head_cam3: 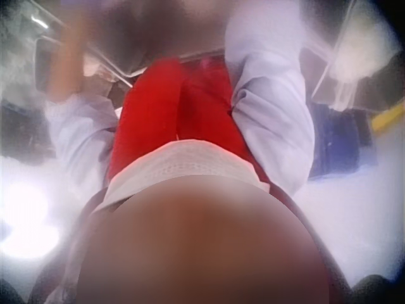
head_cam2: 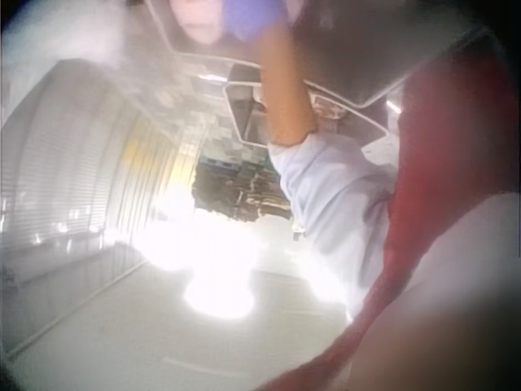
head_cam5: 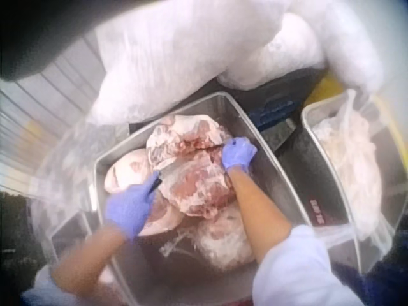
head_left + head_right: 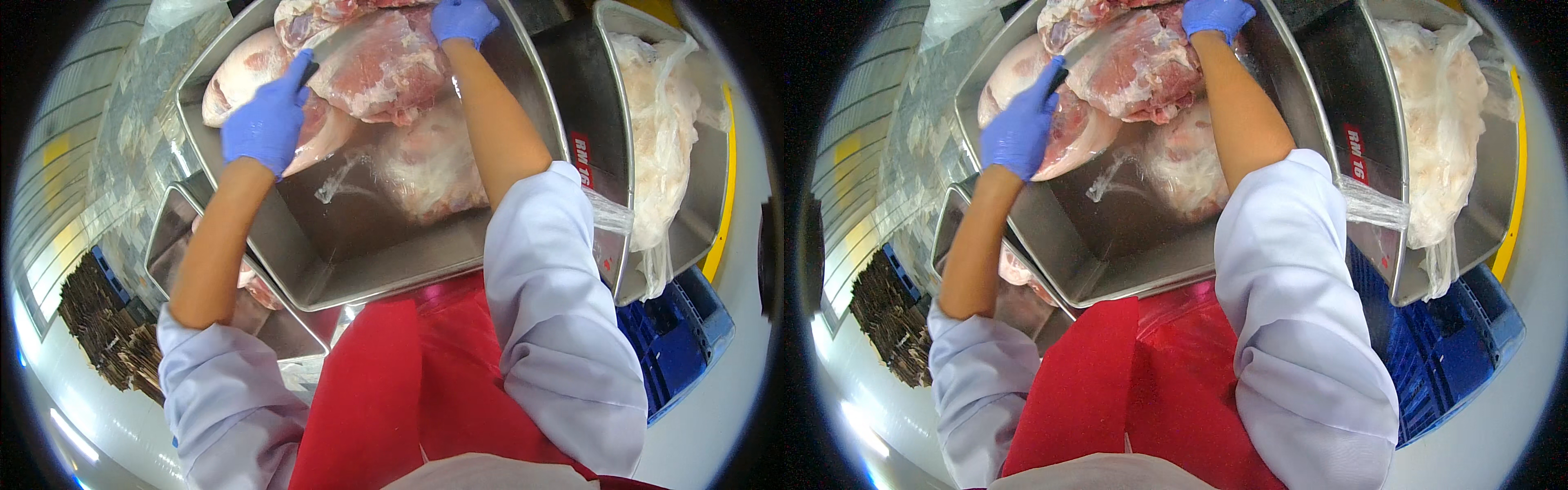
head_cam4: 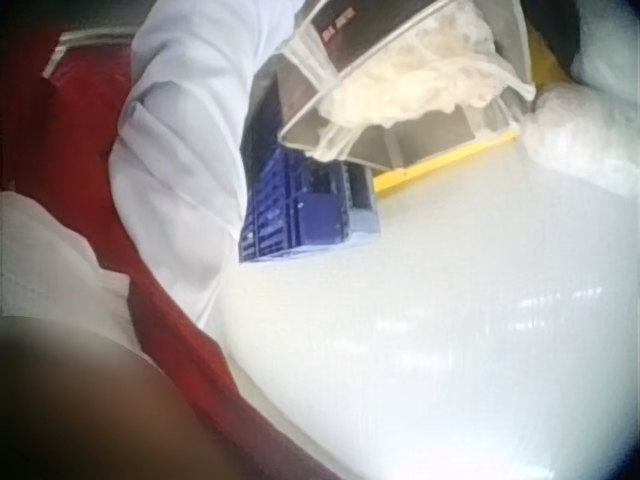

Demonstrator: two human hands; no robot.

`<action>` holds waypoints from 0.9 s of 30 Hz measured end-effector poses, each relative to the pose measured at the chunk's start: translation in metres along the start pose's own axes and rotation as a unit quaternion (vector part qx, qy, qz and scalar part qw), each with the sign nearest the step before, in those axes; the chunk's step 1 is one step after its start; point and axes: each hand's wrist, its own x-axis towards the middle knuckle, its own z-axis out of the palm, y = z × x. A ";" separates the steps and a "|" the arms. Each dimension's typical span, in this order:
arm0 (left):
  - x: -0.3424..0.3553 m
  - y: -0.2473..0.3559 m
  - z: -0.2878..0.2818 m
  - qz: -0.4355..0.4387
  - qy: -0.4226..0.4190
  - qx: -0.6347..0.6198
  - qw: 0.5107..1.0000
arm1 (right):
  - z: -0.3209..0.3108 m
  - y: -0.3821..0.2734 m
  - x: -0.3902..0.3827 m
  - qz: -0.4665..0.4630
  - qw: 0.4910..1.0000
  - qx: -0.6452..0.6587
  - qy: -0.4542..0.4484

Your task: The person uses a knife to trim fat and connective tissue from large cuts of raw meat in a metal tray. They remove the trimmed pieces by hand and place them into a separate container. The person handles the meat directly with gloved hands while performing the trimming.

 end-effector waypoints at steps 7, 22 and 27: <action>0.009 0.015 -0.019 0.032 -0.013 0.072 0.997 | -0.004 -0.004 0.001 0.036 0.998 0.044 -0.021; 0.032 -0.026 0.117 -0.010 0.075 -0.026 0.997 | -0.011 -0.016 0.003 0.055 0.997 -0.021 -0.055; 0.034 -0.040 0.117 0.007 0.077 -0.036 0.996 | -0.007 -0.019 0.002 0.002 0.998 -0.063 -0.027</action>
